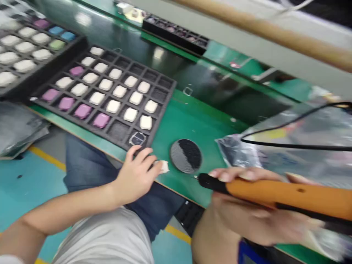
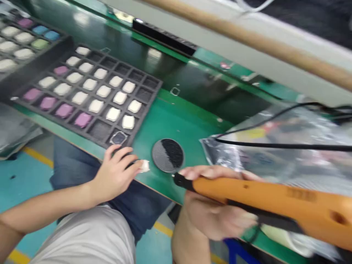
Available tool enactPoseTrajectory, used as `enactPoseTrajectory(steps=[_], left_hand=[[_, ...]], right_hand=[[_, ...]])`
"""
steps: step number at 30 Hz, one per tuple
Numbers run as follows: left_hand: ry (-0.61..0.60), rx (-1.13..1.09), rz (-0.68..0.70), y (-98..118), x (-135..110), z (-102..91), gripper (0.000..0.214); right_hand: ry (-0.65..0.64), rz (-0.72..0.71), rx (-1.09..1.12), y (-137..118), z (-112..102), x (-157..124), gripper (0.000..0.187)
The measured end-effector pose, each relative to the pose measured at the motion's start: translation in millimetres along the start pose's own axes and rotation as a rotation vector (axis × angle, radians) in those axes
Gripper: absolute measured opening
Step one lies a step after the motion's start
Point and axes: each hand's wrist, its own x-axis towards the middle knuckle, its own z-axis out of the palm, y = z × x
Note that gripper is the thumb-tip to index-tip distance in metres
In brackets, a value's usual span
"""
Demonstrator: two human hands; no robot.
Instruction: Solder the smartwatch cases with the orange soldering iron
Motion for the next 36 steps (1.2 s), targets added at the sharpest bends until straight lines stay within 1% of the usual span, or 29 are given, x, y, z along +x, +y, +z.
enactPoseTrajectory(steps=[1, 3, 9, 12, 14, 16, 19, 21, 23, 25, 27, 31, 33, 34, 36], left_hand=[[0.003, -0.019, 0.001, -0.9, 0.3, 0.8, 0.017], [0.000, -0.047, -0.003, -1.8, 0.2, 2.6, 0.019], [-0.038, -0.082, 0.006, 1.0, 1.3, 7.9, 0.026], [0.010, -0.043, -0.076, 5.9, 12.3, 14.6, 0.020], [0.034, -0.018, -0.135, 9.1, 21.2, 18.4, 0.018], [0.032, 0.002, -0.157, 11.7, 26.4, 19.6, 0.017], [-0.009, -0.014, -0.127, 12.9, 21.8, 16.8, 0.017], [-0.043, -0.065, -0.072, 11.2, 13.2, 14.7, 0.025], [-0.053, -0.109, -0.025, 8.8, 5.3, 14.4, 0.030], [-0.046, -0.133, -0.011, 7.6, 1.4, 15.8, 0.028], [-0.025, -0.142, -0.012, 8.1, 1.5, 17.9, 0.023], [0.019, -0.152, -0.022, 10.8, 5.2, 22.1, 0.020], [0.024, -0.153, -0.033, 11.2, 5.7, 23.4, 0.020], [0.027, -0.152, -0.034, 11.2, 5.6, 23.7, 0.020], [0.034, -0.149, -0.037, 11.1, 5.4, 23.7, 0.019]], right_hand=[[-0.005, -0.033, 0.000, 1.9, 2.6, 1.7, 0.048], [-0.022, -0.059, -0.012, 3.0, 5.1, 4.5, 0.046], [-0.028, 0.029, -0.014, -4.1, 10.4, 2.3, 0.042], [-0.007, 0.082, -0.006, 0.0, 7.9, -1.2, 0.041], [0.016, 0.082, -0.032, 3.8, 5.2, -2.9, 0.042], [0.046, 0.074, -0.059, 5.2, 4.2, -3.7, 0.044], [0.065, 0.092, -0.073, 2.2, 8.0, -4.4, 0.046], [0.104, 0.077, -0.091, 0.2, 12.0, -5.5, 0.048], [0.094, 0.054, -0.108, -0.1, 14.3, -7.4, 0.048], [0.022, 0.039, -0.100, 0.9, 14.7, -10.1, 0.048], [-0.036, 0.062, -0.111, 2.4, 14.9, -13.2, 0.048], [0.011, 0.021, -0.163, 6.1, 19.9, -17.9, 0.053], [0.002, 0.011, -0.178, 7.2, 20.5, -17.8, 0.057], [-0.007, 0.026, -0.190, 7.3, 18.7, -17.3, 0.055], [-0.037, 0.059, -0.224, 6.6, 9.7, -15.8, 0.040]])
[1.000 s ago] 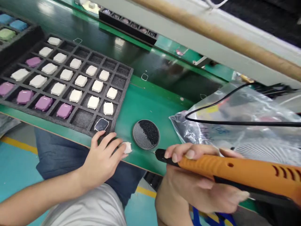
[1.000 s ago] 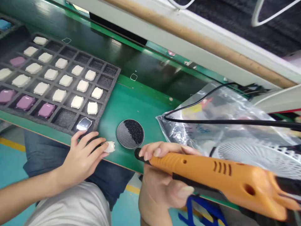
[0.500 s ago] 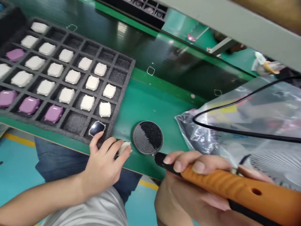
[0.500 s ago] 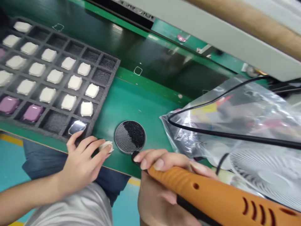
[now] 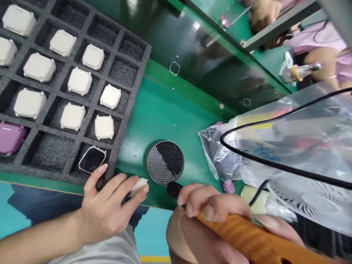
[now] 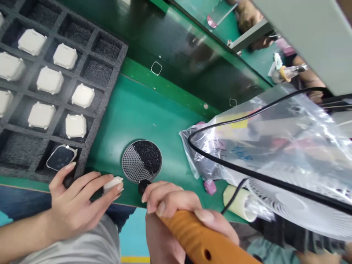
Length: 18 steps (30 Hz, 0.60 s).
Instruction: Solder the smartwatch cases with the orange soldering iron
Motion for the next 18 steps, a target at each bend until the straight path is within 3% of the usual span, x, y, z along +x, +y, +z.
enactPoseTrajectory(steps=[3, 6, 10, 15, 18], left_hand=[[-0.003, -0.002, -0.004, -0.1, 0.8, -0.9, 0.019], [-0.007, 0.000, -0.005, -0.2, 2.6, -1.8, 0.018], [-0.015, 0.004, -0.006, -0.2, 4.1, -2.6, 0.018], [0.000, 0.004, -0.011, 0.0, 7.1, -2.4, 0.014], [0.000, 0.007, -0.010, 0.0, 9.2, -2.3, 0.012]], right_hand=[[-0.067, 0.060, -0.044, 2.4, -20.8, 0.5, 0.027], [-0.105, 0.159, -0.045, 4.1, -33.2, -1.5, 0.039], [-0.024, 0.163, -0.025, 3.9, -27.7, -6.3, 0.051], [0.021, 0.060, -0.046, 4.5, -23.8, -10.3, 0.038], [-0.049, 0.081, -0.064, 5.9, -29.3, -10.3, 0.036]])
